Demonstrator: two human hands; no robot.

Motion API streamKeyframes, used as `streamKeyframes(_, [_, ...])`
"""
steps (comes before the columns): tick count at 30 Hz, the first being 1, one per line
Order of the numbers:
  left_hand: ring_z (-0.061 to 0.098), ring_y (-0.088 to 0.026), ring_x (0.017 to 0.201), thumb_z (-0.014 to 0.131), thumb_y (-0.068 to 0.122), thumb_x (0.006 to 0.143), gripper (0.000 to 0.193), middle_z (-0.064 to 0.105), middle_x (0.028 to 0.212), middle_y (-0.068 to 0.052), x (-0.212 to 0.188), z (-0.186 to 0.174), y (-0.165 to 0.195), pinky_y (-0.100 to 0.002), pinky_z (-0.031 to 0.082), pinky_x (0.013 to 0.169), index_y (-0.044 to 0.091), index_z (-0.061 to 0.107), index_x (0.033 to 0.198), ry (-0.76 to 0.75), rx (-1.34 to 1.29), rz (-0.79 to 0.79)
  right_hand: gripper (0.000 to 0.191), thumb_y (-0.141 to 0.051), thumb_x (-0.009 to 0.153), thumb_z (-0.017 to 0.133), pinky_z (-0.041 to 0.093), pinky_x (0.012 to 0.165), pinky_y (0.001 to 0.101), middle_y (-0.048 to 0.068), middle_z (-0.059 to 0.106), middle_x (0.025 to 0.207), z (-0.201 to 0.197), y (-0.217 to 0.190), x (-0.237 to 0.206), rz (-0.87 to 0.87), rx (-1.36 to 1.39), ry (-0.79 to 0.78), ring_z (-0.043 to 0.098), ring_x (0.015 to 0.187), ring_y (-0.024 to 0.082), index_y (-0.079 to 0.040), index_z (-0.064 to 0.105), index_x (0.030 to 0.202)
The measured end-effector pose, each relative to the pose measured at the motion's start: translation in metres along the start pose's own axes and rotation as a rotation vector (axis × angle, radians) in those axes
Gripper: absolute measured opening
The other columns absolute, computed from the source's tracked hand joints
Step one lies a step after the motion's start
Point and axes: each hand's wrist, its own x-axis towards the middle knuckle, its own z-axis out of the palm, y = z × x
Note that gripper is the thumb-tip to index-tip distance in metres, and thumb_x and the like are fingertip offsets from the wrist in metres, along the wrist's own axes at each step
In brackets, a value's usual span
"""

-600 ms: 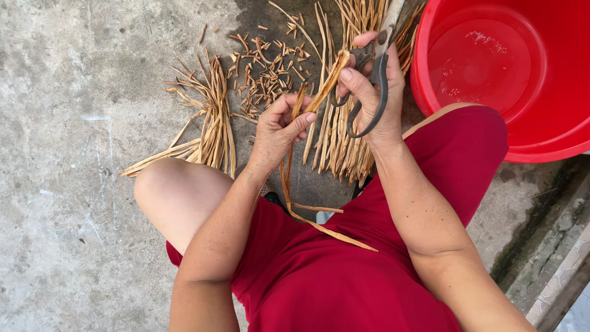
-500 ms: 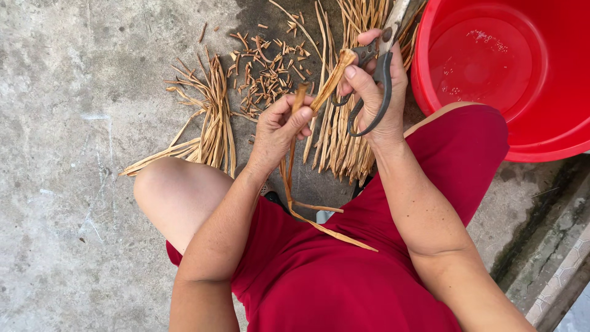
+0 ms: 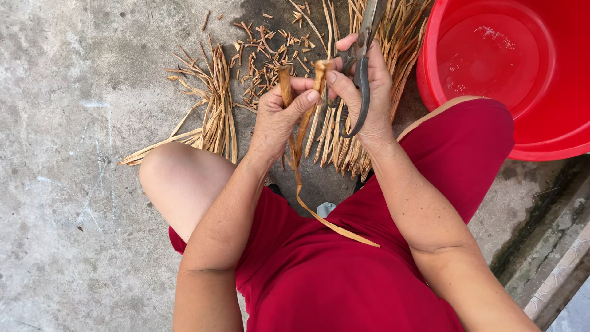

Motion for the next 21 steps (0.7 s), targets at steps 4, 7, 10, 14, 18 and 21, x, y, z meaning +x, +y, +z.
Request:
streamKeyframes(4, [0.044,0.000,0.059,0.076,0.018,0.097,0.015,0.064,0.082,0.005,0.012,-0.004,0.012,-0.017,0.031,0.050,0.010,0.070,0.108,0.141,-0.092,-0.025,0.038,-0.013,0.103,0.072,0.058,0.080,0.0234,0.005,0.070,0.107,0.000,0.000,0.010,0.016,-0.037,-0.051,0.065,0.090,0.009,-0.009,0.052,0.135])
streamKeyframes(7, [0.045,-0.001,0.062,0.076,0.019,0.098,0.014,0.061,0.082,0.006,0.021,-0.013,0.023,-0.019,0.030,0.051,0.010,0.069,0.107,0.187,-0.101,0.052,0.044,-0.024,0.100,0.076,0.062,0.081,0.0242,0.004,0.069,0.111,0.004,0.005,0.016,0.052,-0.236,-0.139,0.069,0.095,0.010,-0.009,0.054,0.135])
streamKeyframes(10, [0.044,-0.001,0.060,0.076,0.020,0.099,0.015,0.058,0.077,0.007,0.032,-0.017,0.029,-0.018,0.030,0.050,0.010,0.069,0.106,0.238,-0.136,0.070,0.060,-0.031,0.092,0.082,0.062,0.079,0.0246,0.006,0.070,0.112,0.006,0.010,0.016,0.096,-0.492,-0.217,0.069,0.092,0.011,-0.008,0.053,0.139])
streamKeyframes(14, [0.044,-0.001,0.060,0.076,0.019,0.098,0.015,0.060,0.079,0.006,0.040,-0.017,0.030,-0.018,0.030,0.050,0.008,0.069,0.105,0.267,-0.119,0.096,0.075,-0.035,0.083,0.089,0.061,0.082,0.0274,0.009,0.073,0.114,0.006,0.012,0.016,0.090,-0.645,-0.230,0.072,0.098,0.015,-0.007,0.051,0.141])
streamKeyframes(18, [0.043,-0.001,0.059,0.077,0.018,0.097,0.014,0.061,0.078,0.006,0.041,-0.009,0.022,-0.018,0.031,0.050,0.008,0.069,0.102,0.263,-0.108,0.085,0.074,-0.036,0.085,0.089,0.062,0.086,0.0288,0.009,0.075,0.115,0.005,0.008,0.019,0.049,-0.650,-0.211,0.075,0.107,0.016,-0.006,0.051,0.141])
streamKeyframes(21, [0.045,-0.001,0.059,0.077,0.018,0.098,0.013,0.062,0.078,0.005,0.040,-0.003,0.018,-0.018,0.033,0.051,0.009,0.068,0.100,0.253,-0.104,0.092,0.073,-0.037,0.085,0.090,0.060,0.082,0.0299,0.006,0.076,0.105,0.004,0.000,0.018,0.021,-0.759,-0.196,0.076,0.097,0.014,-0.007,0.053,0.139])
